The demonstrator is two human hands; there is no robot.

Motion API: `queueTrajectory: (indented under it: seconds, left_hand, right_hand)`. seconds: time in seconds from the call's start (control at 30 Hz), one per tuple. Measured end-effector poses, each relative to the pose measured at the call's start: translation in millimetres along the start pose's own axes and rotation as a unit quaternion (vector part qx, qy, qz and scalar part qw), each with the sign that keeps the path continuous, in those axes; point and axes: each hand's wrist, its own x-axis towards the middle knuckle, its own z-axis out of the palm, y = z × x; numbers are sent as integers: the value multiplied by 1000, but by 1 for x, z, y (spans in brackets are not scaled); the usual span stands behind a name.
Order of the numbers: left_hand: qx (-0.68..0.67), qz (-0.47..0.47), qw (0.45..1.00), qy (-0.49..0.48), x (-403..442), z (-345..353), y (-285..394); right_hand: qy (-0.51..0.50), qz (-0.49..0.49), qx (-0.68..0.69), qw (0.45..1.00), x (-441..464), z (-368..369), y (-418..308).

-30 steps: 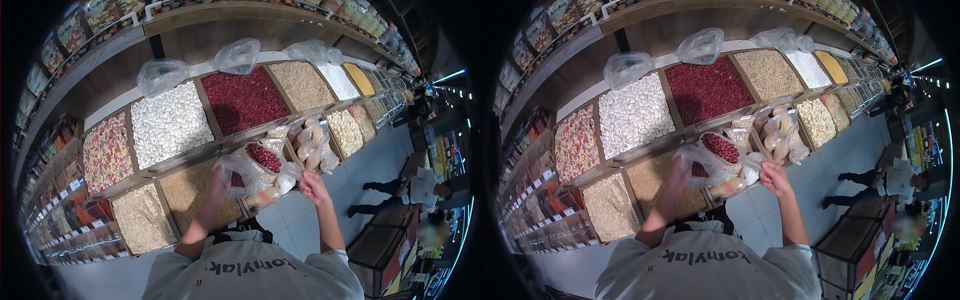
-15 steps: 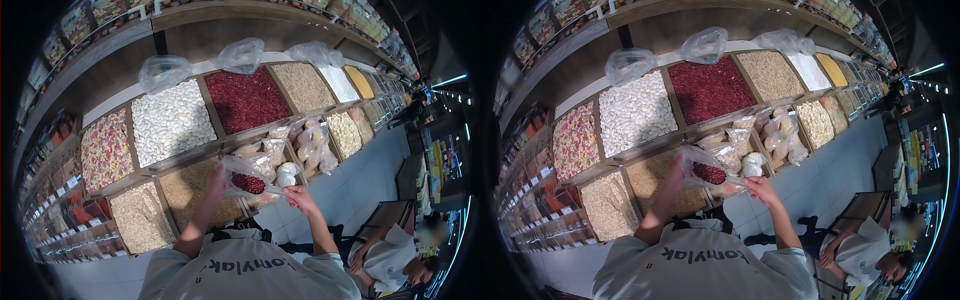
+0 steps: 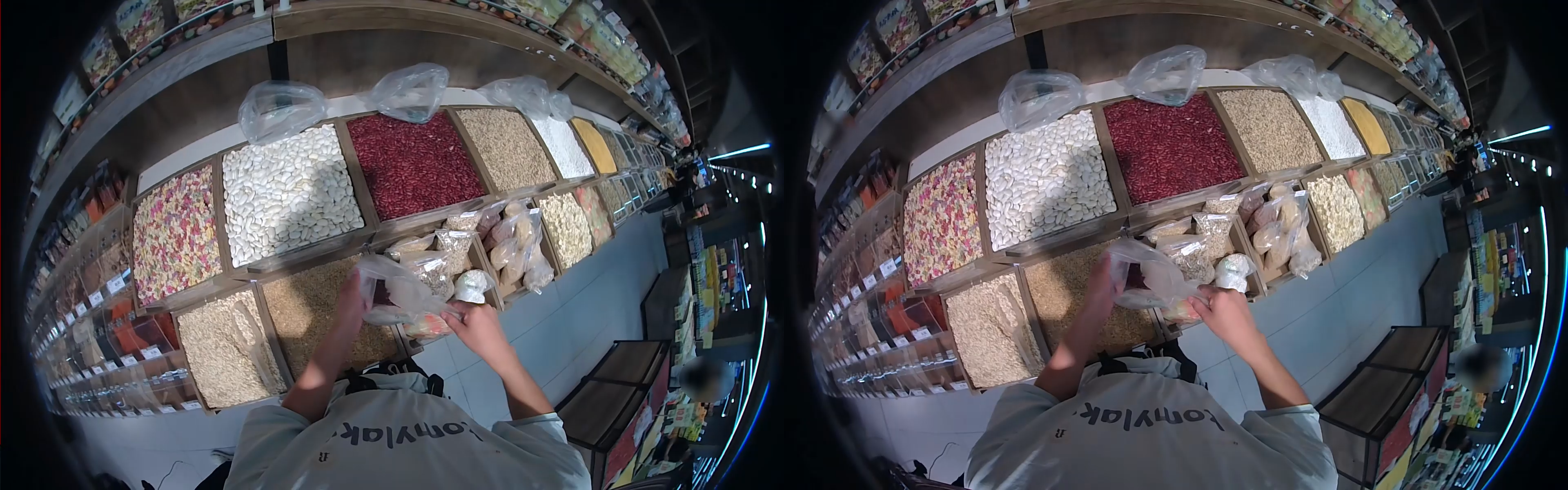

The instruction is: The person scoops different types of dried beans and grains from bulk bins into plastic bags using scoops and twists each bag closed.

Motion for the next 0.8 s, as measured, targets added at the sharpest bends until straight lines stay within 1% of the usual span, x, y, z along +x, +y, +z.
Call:
queueTrajectory:
  seconds: [0.07, 0.17, 0.23, 0.3, 0.37, 0.43, 0.47, 0.5, 0.53, 0.57, 0.6, 0.63, 0.67, 0.7, 0.73, 0.77, 0.8]
  left_hand:
    - [-35, 0, 999, -2, 8, -8, -6]
    - [-17, -8, 1000, -22, 16, -20, -10]
    - [-16, -16, 1000, -11, 9, -11, -2]
    - [-13, -24, 1000, -1, 9, -8, 0]
    - [-61, -15, 997, -35, 16, -16, -11]
    - [-64, -17, 997, -30, 23, -20, -19]
    - [-67, -20, 997, -24, 25, -20, -20]
    - [-68, -17, 997, -24, 22, -18, -17]
    - [-50, -23, 998, -9, 16, -14, -10]
    - [-31, -30, 999, 8, 9, -10, -3]
    - [-31, -27, 999, 8, 3, -8, 0]
    - [-48, -23, 999, -6, -1, -6, 2]
    - [-64, -19, 998, -21, -6, -3, 6]
    - [-64, -17, 998, -20, -10, -2, 9]
    - [-79, -10, 996, -49, -15, 0, 13]
    - [-95, -3, 992, -79, -17, 1, 16]
    - [-96, -1, 992, -78, -18, 3, 17]
  right_hand:
    - [-11, 2, -25, 1000, 1, -14, -12]
    - [-1, -6, -31, 999, 4, -43, -17]
    - [1, 2, 68, 998, 13, -68, -14]
    - [52, 15, 138, 989, 35, -84, 5]
    - [103, 56, 182, 976, 66, -105, 7]
    - [159, 100, 172, 967, 105, -113, 34]
    - [161, 97, 172, 967, 124, -117, 44]
    - [165, 117, 165, 965, 141, -120, 51]
    - [168, 136, 158, 963, 158, -123, 57]
    - [169, 132, 159, 964, 176, -123, 64]
    - [162, 125, 97, 974, 192, -121, 71]
    - [155, 118, 35, 980, 204, -122, 70]
    - [156, 115, 37, 980, 214, -121, 68]
    - [130, 122, 45, 983, 222, -116, 61]
    - [104, 130, 53, 985, 229, -113, 54]
    - [98, 120, 75, 985, 238, -108, 53]
    - [97, 117, 75, 985, 243, -103, 46]
